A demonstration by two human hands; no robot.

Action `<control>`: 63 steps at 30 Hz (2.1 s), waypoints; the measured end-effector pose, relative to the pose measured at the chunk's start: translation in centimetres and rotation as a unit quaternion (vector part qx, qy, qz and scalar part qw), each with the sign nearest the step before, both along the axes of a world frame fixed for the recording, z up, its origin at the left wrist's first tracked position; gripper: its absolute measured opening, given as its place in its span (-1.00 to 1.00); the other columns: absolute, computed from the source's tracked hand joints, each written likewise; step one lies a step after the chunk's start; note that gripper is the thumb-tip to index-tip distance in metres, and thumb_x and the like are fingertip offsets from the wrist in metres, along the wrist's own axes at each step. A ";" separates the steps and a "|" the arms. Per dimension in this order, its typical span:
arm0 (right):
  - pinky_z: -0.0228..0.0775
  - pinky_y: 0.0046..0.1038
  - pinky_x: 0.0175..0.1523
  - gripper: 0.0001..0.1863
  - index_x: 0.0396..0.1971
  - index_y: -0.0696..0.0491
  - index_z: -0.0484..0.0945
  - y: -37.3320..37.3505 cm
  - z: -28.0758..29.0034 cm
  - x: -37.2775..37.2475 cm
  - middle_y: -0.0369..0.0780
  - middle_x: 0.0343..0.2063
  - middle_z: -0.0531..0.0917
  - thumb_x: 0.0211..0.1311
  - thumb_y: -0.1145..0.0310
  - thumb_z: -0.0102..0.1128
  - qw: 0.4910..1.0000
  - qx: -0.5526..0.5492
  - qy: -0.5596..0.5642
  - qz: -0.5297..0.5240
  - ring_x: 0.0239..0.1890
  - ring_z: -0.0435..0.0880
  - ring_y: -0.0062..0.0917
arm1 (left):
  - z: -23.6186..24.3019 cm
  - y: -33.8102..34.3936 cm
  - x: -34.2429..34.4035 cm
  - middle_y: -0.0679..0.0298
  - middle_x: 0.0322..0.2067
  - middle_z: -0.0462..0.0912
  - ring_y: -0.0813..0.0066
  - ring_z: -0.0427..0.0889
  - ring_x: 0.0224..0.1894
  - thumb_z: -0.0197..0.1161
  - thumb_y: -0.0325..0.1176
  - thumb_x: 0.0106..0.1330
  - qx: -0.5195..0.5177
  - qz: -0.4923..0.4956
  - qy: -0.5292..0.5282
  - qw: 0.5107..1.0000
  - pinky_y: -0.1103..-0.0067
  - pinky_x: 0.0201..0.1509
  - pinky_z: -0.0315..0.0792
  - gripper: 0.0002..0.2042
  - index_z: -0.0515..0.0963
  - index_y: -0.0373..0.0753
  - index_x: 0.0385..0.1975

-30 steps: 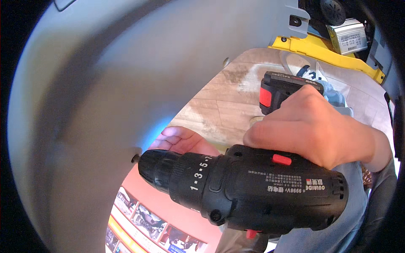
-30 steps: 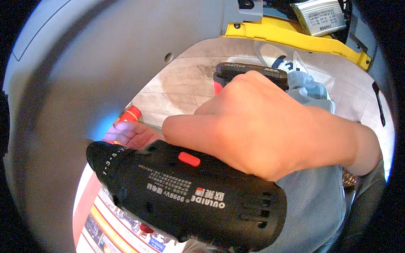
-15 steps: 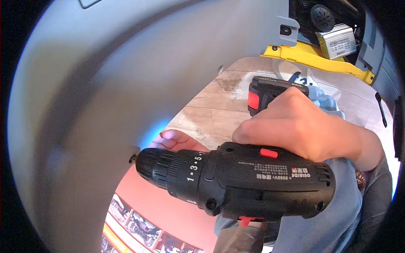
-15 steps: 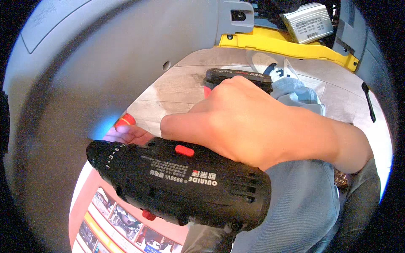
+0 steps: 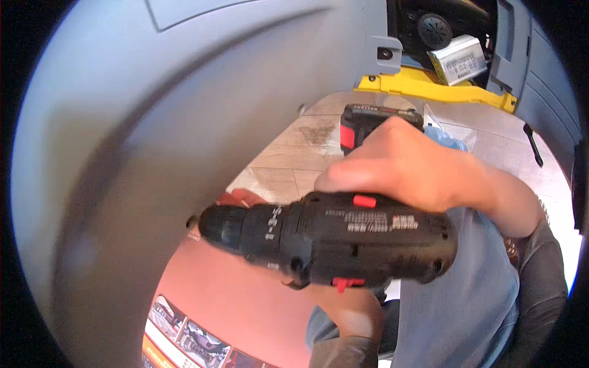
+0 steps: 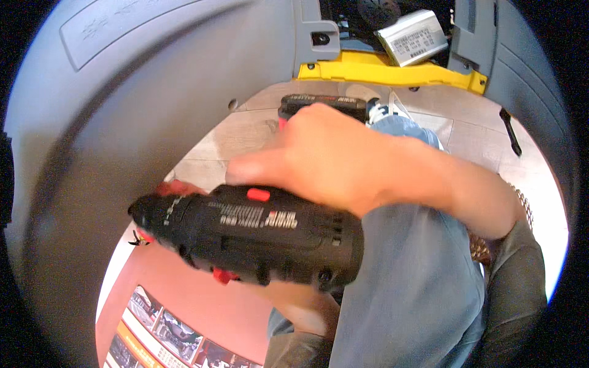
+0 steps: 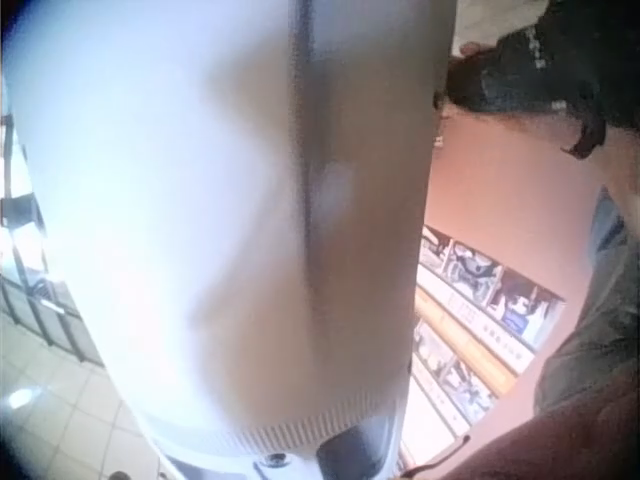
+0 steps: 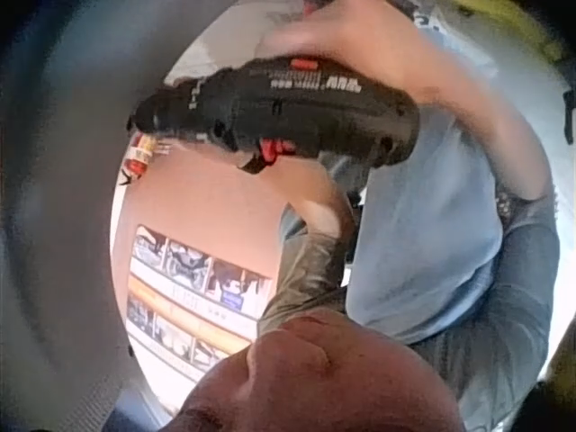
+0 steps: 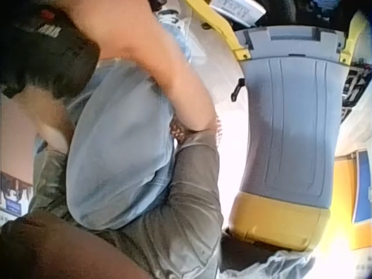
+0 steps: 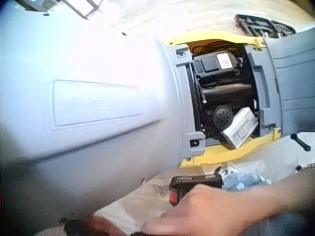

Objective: Using a cordless electric drill to secure or remove screws from the frame of an electric scooter.

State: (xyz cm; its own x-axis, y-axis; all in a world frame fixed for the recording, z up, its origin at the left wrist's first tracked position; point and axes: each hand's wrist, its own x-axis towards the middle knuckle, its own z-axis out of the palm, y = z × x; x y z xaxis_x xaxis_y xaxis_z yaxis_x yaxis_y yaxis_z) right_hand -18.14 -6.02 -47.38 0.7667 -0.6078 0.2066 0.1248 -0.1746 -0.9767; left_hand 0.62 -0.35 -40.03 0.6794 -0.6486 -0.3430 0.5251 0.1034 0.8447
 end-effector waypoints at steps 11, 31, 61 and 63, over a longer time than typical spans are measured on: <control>0.41 -0.35 -0.39 -0.69 -0.30 0.06 0.50 3.9 1.4 -6.3 -0.10 -0.60 0.57 -0.12 0.31 0.23 0.988 0.071 0.079 -0.108 -0.53 0.57 -0.17 | 2.3 -0.7 -5.6 0.08 -0.02 0.46 0.34 0.40 0.07 0.06 -0.32 0.37 0.098 0.021 -0.300 0.949 0.43 0.24 0.25 -0.65 0.33 -0.46 0.03; 0.43 -0.38 -0.31 -0.73 -0.32 0.12 0.49 8.5 10.6 -15.2 -0.05 -0.56 0.59 -0.12 0.44 0.22 0.940 0.059 0.243 -0.231 -0.43 0.60 -0.12 | 10.3 3.3 -3.1 0.19 0.17 0.23 0.27 0.12 0.32 0.05 -0.31 0.32 0.097 -0.219 0.059 0.969 0.24 0.32 0.12 -0.66 0.30 -0.27 0.04; 0.41 -0.12 -0.19 -0.71 -0.14 -0.10 0.42 20.2 10.6 -23.8 -0.04 -0.38 0.65 0.13 0.18 0.07 0.680 -0.143 0.681 -0.232 -0.25 0.64 -0.11 | 6.4 15.5 -1.9 0.01 -0.42 0.59 0.01 0.57 -0.31 0.07 -0.17 0.28 0.091 -0.064 -0.443 0.890 0.21 -0.26 0.40 -0.74 0.40 -0.29 -0.38; 0.41 -0.11 -0.16 -0.69 -0.08 -0.11 0.42 20.2 9.2 -23.9 -0.03 -0.32 0.65 0.24 0.12 -0.07 0.657 -0.125 0.719 -0.190 -0.22 0.64 -0.12 | 8.0 17.0 -1.7 0.04 -0.40 0.60 -0.04 0.58 -0.34 0.13 -0.19 0.23 0.206 -0.186 -0.530 0.801 0.12 -0.30 0.40 -0.76 0.38 -0.26 -0.39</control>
State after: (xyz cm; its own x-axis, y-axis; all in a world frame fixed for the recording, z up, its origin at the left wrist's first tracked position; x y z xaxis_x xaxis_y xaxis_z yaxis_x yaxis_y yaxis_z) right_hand -42.00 14.17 -38.13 0.0808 -0.8969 -0.4349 -0.9942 -0.1034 0.0285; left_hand -1.06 16.64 -32.06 0.5163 -0.8542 0.0618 -0.5809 -0.2962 0.7582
